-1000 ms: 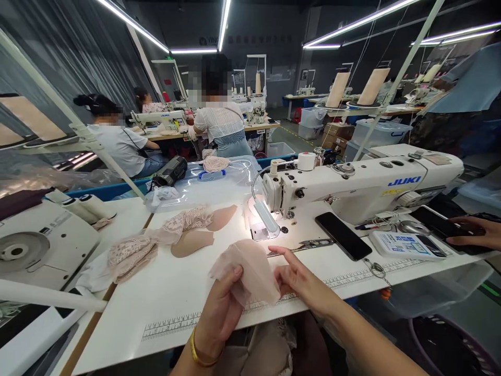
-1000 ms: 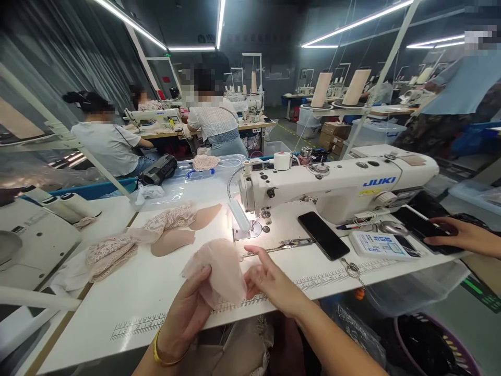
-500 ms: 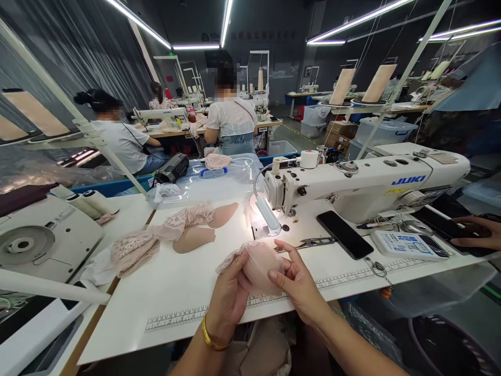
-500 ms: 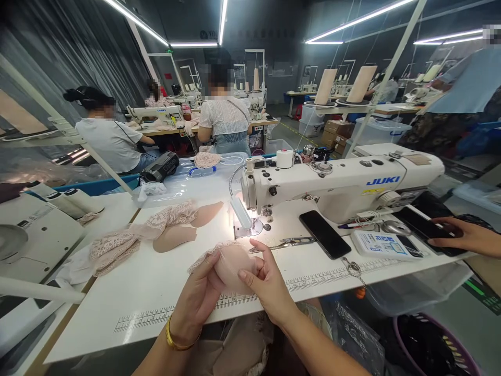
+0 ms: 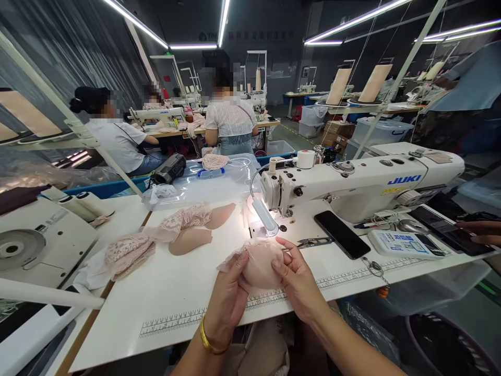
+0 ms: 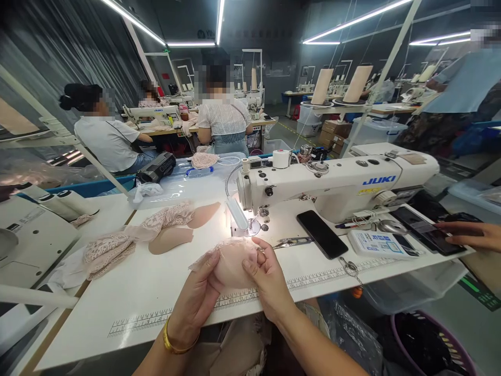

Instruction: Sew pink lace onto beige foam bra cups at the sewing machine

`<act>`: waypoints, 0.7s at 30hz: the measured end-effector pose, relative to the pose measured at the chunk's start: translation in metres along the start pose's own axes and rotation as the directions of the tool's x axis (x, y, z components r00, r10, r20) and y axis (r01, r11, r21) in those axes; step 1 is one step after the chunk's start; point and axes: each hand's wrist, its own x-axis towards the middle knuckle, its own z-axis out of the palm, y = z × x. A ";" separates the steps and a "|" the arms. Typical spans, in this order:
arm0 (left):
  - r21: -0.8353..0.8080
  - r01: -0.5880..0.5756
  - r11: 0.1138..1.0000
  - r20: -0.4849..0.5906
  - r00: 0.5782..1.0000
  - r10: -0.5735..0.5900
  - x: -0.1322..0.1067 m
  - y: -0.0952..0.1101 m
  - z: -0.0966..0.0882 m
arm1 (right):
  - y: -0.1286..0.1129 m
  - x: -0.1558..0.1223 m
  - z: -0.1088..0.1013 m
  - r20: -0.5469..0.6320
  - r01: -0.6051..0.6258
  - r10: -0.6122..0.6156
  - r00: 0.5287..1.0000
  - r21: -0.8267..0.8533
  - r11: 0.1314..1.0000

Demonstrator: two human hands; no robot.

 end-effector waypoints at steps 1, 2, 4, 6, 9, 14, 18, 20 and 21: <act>-0.009 -0.003 1.000 -0.008 1.000 0.003 0.000 -0.001 0.000 | -0.001 0.002 0.000 -0.027 -0.003 0.003 1.000 0.027 1.000; -0.022 -0.001 1.000 -0.018 1.000 0.000 0.000 -0.001 0.000 | -0.001 0.003 0.001 -0.054 -0.004 0.006 0.999 0.050 0.999; -0.047 0.012 0.999 -0.028 1.000 -0.014 0.001 -0.002 -0.001 | -0.001 0.005 0.001 -0.093 -0.002 0.009 0.996 0.081 0.997; -0.058 0.019 0.998 -0.024 1.000 -0.020 0.002 -0.003 -0.002 | 0.000 0.006 0.001 -0.117 0.008 0.003 0.993 0.093 0.996; -0.048 0.034 0.998 0.006 0.999 -0.034 0.003 -0.003 -0.002 | 0.000 0.004 0.001 -0.132 0.015 -0.003 0.991 0.093 0.996; -0.029 0.061 0.998 0.009 0.998 -0.061 0.003 -0.003 0.000 | -0.001 -0.001 0.000 -0.059 -0.023 0.027 0.998 0.068 0.997; -0.066 0.042 0.997 -0.064 0.997 -0.047 0.003 -0.003 0.000 | 0.000 -0.003 -0.001 -0.055 -0.026 0.028 0.998 0.037 0.999; -0.051 0.028 0.998 -0.056 0.998 -0.030 0.003 -0.003 0.001 | 0.002 -0.003 -0.001 -0.058 -0.015 0.016 0.998 0.027 1.000; -0.033 0.023 0.999 -0.036 0.999 -0.025 0.004 -0.003 0.002 | 0.003 -0.003 -0.001 -0.059 -0.009 0.010 0.998 0.022 1.000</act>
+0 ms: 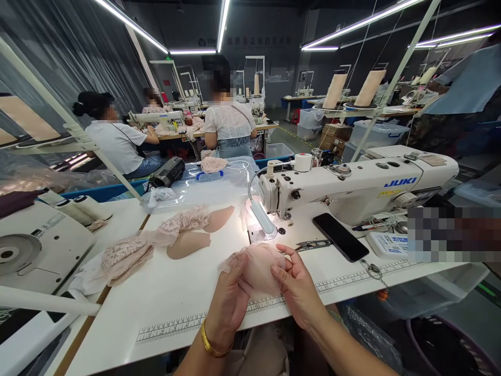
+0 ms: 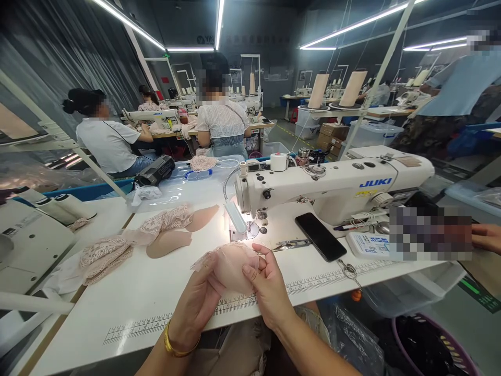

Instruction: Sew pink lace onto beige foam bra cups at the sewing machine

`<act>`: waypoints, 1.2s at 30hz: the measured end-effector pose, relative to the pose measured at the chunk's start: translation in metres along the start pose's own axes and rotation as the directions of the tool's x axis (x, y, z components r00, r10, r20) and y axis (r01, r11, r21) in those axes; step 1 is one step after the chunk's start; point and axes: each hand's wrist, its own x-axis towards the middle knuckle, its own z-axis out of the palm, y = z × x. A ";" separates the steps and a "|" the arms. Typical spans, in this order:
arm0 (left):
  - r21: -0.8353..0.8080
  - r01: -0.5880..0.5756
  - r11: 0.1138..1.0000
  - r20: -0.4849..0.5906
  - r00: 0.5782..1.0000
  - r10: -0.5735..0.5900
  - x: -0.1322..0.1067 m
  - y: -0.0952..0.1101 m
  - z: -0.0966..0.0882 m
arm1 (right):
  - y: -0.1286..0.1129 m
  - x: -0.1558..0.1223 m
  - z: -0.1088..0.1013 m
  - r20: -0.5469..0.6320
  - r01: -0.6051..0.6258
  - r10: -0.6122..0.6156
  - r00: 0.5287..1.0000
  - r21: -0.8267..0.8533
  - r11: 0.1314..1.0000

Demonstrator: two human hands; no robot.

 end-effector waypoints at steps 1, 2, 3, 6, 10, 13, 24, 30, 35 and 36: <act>0.020 -0.005 1.000 0.022 1.000 0.004 0.000 0.000 0.001 | 0.001 0.000 0.000 -0.001 0.006 -0.006 1.000 -0.004 1.000; 0.038 -0.010 0.999 0.037 0.999 0.009 0.000 0.000 0.002 | 0.002 0.000 0.000 -0.003 0.012 -0.012 1.000 -0.007 1.000; 0.051 -0.015 0.999 0.044 0.999 0.012 0.000 0.000 0.003 | 0.002 0.000 0.000 -0.005 0.017 -0.017 1.000 -0.011 1.000; 0.066 -0.029 0.997 0.031 0.999 0.027 0.001 0.000 0.005 | 0.004 0.000 -0.001 -0.006 0.031 -0.032 0.999 -0.024 0.999; 0.058 -0.048 0.997 -0.009 0.999 0.049 0.002 0.000 0.008 | 0.005 0.000 -0.002 0.013 0.044 -0.044 0.999 -0.027 0.999; 0.054 -0.049 0.997 0.001 0.999 0.049 0.003 -0.002 0.009 | 0.005 0.000 0.000 0.012 0.053 -0.053 0.999 -0.023 0.998; -0.019 -0.051 0.998 -0.121 0.991 0.049 0.018 0.007 0.009 | 0.002 -0.003 -0.011 0.237 0.033 0.019 0.971 -0.212 0.977; 0.240 0.022 0.970 0.181 0.981 -0.067 0.013 0.038 0.006 | -0.015 0.005 -0.026 0.365 0.148 0.010 0.931 -0.403 0.903; 0.689 -0.616 0.382 0.715 0.493 -0.495 0.007 0.066 0.007 | -0.052 0.050 -0.040 0.805 0.808 -0.116 0.582 -0.555 0.200; 0.616 -0.760 0.210 0.716 0.428 -0.551 0.012 0.066 0.008 | -0.057 0.063 -0.041 0.891 0.893 -0.067 0.449 -0.450 0.002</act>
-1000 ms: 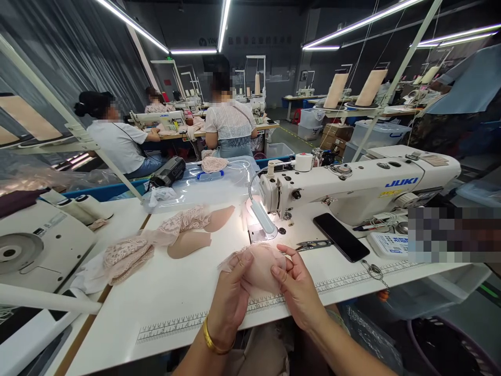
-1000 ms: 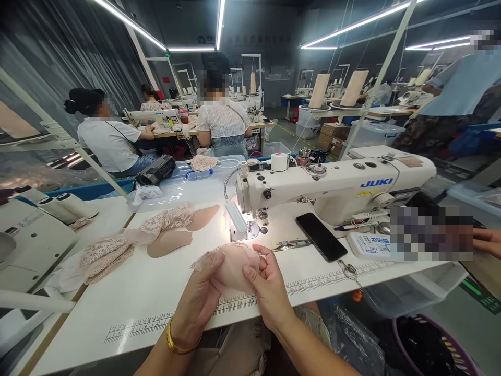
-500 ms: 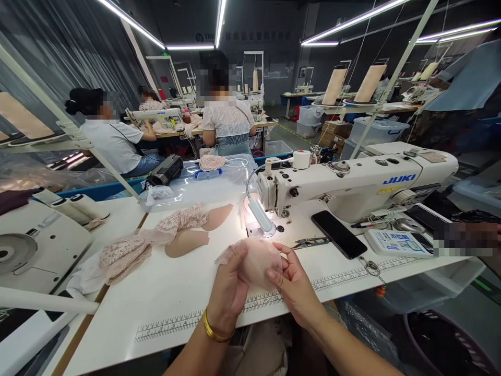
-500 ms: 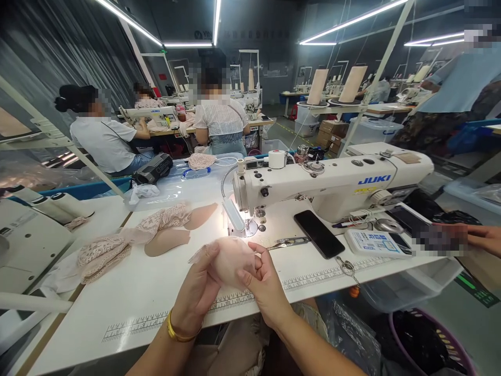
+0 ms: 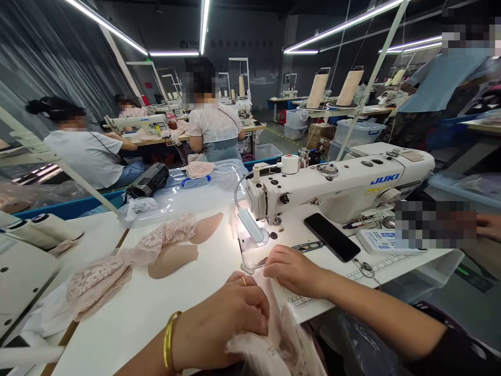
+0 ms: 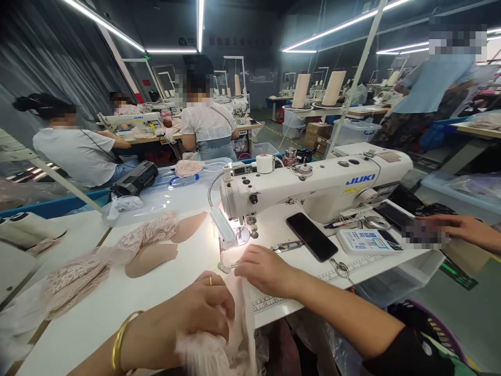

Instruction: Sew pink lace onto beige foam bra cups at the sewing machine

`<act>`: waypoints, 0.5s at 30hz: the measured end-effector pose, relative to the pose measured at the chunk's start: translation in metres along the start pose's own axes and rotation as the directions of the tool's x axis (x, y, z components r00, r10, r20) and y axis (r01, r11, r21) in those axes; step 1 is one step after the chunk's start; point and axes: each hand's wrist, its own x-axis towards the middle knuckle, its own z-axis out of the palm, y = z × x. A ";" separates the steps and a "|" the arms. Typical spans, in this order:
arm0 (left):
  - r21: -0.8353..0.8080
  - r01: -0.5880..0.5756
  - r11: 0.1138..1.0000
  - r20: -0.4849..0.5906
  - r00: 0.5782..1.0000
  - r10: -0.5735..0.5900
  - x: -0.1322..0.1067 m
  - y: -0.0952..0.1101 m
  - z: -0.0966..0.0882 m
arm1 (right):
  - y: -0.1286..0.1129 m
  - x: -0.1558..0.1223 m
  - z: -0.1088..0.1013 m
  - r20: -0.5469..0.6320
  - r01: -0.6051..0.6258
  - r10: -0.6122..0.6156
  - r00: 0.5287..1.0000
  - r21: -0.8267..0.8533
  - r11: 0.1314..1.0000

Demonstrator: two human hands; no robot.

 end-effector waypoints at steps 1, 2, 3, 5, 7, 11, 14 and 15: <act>0.194 -0.017 0.981 0.030 0.999 0.011 0.005 -0.005 -0.002 | 0.013 0.006 -0.003 0.055 0.095 -0.086 0.995 -0.178 0.980; 0.331 -0.013 0.943 0.026 1.000 0.005 0.012 -0.012 -0.005 | 0.025 0.013 -0.005 0.122 0.176 -0.145 0.982 -0.304 0.936; 0.409 0.005 0.912 0.016 1.000 -0.013 0.020 -0.020 -0.008 | 0.035 0.018 -0.006 0.157 0.220 -0.171 0.973 -0.383 0.897; 0.436 0.048 0.899 0.018 0.998 -0.062 0.033 -0.035 -0.013 | 0.051 0.026 -0.005 0.160 0.205 -0.149 0.976 -0.437 0.876; 0.394 0.092 0.914 0.024 0.994 -0.110 0.042 -0.045 -0.018 | 0.059 0.027 -0.005 0.121 0.123 -0.080 0.989 -0.407 0.905; 0.349 0.192 0.917 -0.062 0.981 -0.181 0.045 -0.047 -0.013 | 0.055 0.019 -0.010 0.106 0.031 -0.003 0.994 -0.268 0.963; 0.347 0.271 0.898 -0.168 0.960 -0.225 0.048 -0.043 0.000 | 0.053 0.014 -0.012 0.126 -0.002 0.032 0.991 -0.232 0.973; 0.347 0.294 0.891 -0.195 0.952 -0.238 0.050 -0.042 0.004 | 0.053 0.014 -0.012 0.125 -0.024 0.056 0.991 -0.238 0.971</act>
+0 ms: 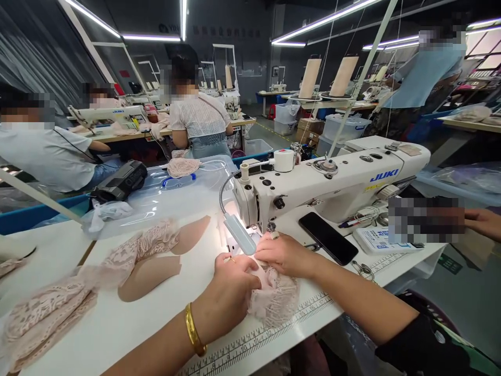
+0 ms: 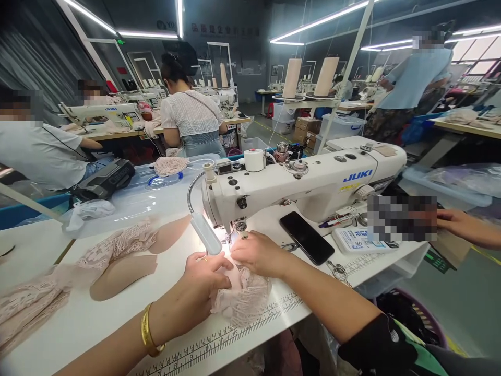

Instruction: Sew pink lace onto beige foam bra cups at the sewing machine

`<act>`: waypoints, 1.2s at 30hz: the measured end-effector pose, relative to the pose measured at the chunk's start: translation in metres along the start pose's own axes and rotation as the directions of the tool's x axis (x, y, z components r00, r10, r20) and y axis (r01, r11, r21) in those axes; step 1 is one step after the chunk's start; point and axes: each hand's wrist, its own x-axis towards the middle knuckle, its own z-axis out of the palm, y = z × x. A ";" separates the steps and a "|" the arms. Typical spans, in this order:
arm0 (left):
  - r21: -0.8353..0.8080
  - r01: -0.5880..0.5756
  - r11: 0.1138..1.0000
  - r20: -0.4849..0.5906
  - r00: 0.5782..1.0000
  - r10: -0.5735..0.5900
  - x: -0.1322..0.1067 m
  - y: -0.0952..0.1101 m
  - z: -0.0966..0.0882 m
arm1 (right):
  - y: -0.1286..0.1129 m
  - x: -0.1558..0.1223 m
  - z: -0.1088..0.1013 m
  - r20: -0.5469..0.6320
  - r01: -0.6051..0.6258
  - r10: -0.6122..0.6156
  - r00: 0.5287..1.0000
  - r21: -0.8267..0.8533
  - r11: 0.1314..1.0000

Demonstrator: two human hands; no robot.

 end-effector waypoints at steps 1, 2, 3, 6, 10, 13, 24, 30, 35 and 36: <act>0.004 0.019 1.000 -0.017 1.000 -0.019 0.001 0.003 0.003 | 0.001 0.000 0.001 0.000 -0.028 0.028 1.000 -0.006 1.000; 0.007 0.037 0.999 -0.028 0.999 -0.037 0.003 0.005 0.006 | 0.001 0.000 0.002 -0.003 -0.057 0.057 0.998 -0.012 0.998; 0.008 0.053 0.999 -0.037 0.998 -0.053 0.005 0.008 0.008 | 0.002 0.000 0.003 -0.005 -0.086 0.085 0.996 -0.017 0.996; 0.016 0.093 0.995 -0.058 0.994 -0.092 0.010 0.013 0.010 | 0.004 0.000 0.004 0.011 -0.163 0.163 0.987 -0.033 0.986; 0.038 0.122 0.992 -0.082 0.990 -0.119 0.012 0.017 0.010 | 0.003 0.001 0.002 0.055 -0.243 0.246 0.968 -0.053 0.969; 0.054 0.127 0.990 -0.090 0.988 -0.122 0.013 0.017 0.012 | 0.001 0.002 0.000 0.081 -0.276 0.279 0.957 -0.053 0.960; 0.003 0.053 0.999 -0.113 0.992 -0.052 0.009 0.008 0.020 | 0.003 0.001 0.000 0.029 -0.245 0.245 0.969 -0.005 0.970; 0.043 0.011 0.999 -0.056 0.998 -0.009 0.012 0.001 0.012 | 0.005 -0.001 0.002 0.021 -0.243 0.244 0.970 -0.031 0.969; 0.090 -0.067 0.994 -0.016 0.997 0.069 0.017 -0.013 -0.004 | 0.006 -0.002 0.004 0.020 -0.257 0.259 0.966 -0.055 0.965; 0.104 -0.088 0.991 -0.011 0.996 0.090 0.018 -0.016 -0.007 | 0.006 -0.002 0.004 0.021 -0.257 0.258 0.966 -0.056 0.965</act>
